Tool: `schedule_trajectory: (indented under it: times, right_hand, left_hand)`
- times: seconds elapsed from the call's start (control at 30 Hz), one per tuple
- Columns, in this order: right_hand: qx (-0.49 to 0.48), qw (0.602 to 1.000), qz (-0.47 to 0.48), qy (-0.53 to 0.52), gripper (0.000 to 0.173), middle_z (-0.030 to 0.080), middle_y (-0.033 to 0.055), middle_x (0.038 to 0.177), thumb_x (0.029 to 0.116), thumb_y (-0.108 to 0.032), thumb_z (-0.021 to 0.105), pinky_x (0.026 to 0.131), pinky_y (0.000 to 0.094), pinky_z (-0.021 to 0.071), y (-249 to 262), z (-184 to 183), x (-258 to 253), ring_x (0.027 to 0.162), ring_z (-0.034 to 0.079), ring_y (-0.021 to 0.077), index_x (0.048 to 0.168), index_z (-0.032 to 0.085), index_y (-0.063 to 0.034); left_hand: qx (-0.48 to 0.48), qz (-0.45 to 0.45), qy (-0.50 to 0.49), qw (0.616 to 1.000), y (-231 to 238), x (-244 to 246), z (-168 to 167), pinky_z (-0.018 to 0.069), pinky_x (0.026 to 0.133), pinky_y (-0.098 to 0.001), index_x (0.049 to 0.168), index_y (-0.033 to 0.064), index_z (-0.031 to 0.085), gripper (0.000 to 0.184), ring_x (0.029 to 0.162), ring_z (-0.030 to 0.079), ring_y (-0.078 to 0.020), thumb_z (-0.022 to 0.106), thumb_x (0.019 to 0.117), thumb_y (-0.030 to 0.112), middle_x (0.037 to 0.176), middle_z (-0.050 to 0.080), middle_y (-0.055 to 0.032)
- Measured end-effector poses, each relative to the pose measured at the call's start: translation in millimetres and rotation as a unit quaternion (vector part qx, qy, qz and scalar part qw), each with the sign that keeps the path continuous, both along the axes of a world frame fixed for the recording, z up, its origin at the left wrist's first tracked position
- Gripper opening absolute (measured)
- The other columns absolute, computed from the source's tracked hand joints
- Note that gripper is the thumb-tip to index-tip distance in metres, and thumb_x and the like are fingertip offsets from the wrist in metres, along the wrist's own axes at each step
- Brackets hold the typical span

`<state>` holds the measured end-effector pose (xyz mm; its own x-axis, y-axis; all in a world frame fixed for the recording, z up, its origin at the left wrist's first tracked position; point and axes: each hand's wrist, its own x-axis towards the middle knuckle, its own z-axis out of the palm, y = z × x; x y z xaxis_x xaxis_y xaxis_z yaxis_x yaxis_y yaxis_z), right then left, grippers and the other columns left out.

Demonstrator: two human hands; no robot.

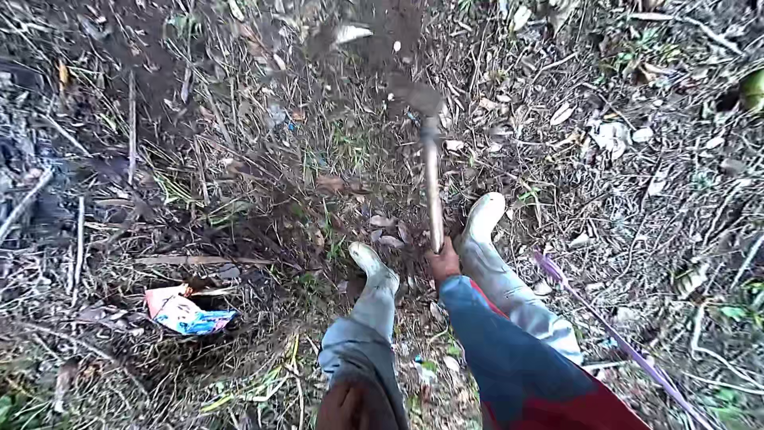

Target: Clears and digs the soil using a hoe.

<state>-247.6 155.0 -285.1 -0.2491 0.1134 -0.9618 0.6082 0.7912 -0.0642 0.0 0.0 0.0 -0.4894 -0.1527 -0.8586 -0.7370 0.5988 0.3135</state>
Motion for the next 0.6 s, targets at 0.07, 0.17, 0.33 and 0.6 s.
schedule_trajectory:
  times: [0.07,0.17,0.33,0.6]
  right_hand:
    - [-0.049,0.982,-0.145,0.112,0.067,0.066,0.0218,0.096,0.0912,-0.016,0.067,0.064,0.0502,0.0586,-25,-6,-49,0.071,0.067,0.0307,0.149,0.036,-0.0015]
    - [-0.107,0.908,-0.353,0.196,0.066,0.064,0.0103,0.089,0.0956,-0.020,0.062,0.056,0.0401,0.0601,-84,-21,-131,0.061,0.065,0.0200,0.151,0.027,-0.0092]
    - [-0.063,0.983,-0.147,0.087,0.064,0.066,0.0187,0.097,0.0981,-0.025,0.061,0.064,0.0474,0.0588,-85,-20,-32,0.071,0.066,0.0276,0.152,0.032,-0.0055]
    - [-0.015,0.907,0.358,-0.221,0.076,0.071,0.0241,0.120,0.0952,-0.034,0.066,0.093,0.0659,0.0540,4,68,73,0.109,0.070,0.0445,0.160,0.031,-0.0199]
  left_hand:
    - [0.004,0.000,-0.001,1.000,-5,-2,-5,0.0566,0.089,-0.0595,0.108,0.0028,0.076,0.028,0.102,0.071,-0.0407,0.068,0.0886,0.023,0.107,0.074,-0.0205]
    - [-0.012,-0.007,0.020,1.000,-4,12,-8,0.0578,0.085,-0.0586,0.107,0.0055,0.077,0.029,0.099,0.073,-0.0384,0.067,0.0881,0.025,0.105,0.075,-0.0182]
    - [-0.029,0.002,0.037,0.999,-1,13,-3,0.0579,0.087,-0.0559,0.107,0.0087,0.077,0.031,0.100,0.072,-0.0345,0.063,0.0913,0.031,0.105,0.075,-0.0152]
    - [-0.007,0.015,0.012,1.000,-1,-2,1,0.0579,0.087,-0.0577,0.107,0.0035,0.077,0.030,0.100,0.072,-0.0393,0.068,0.0875,0.024,0.105,0.075,-0.0194]
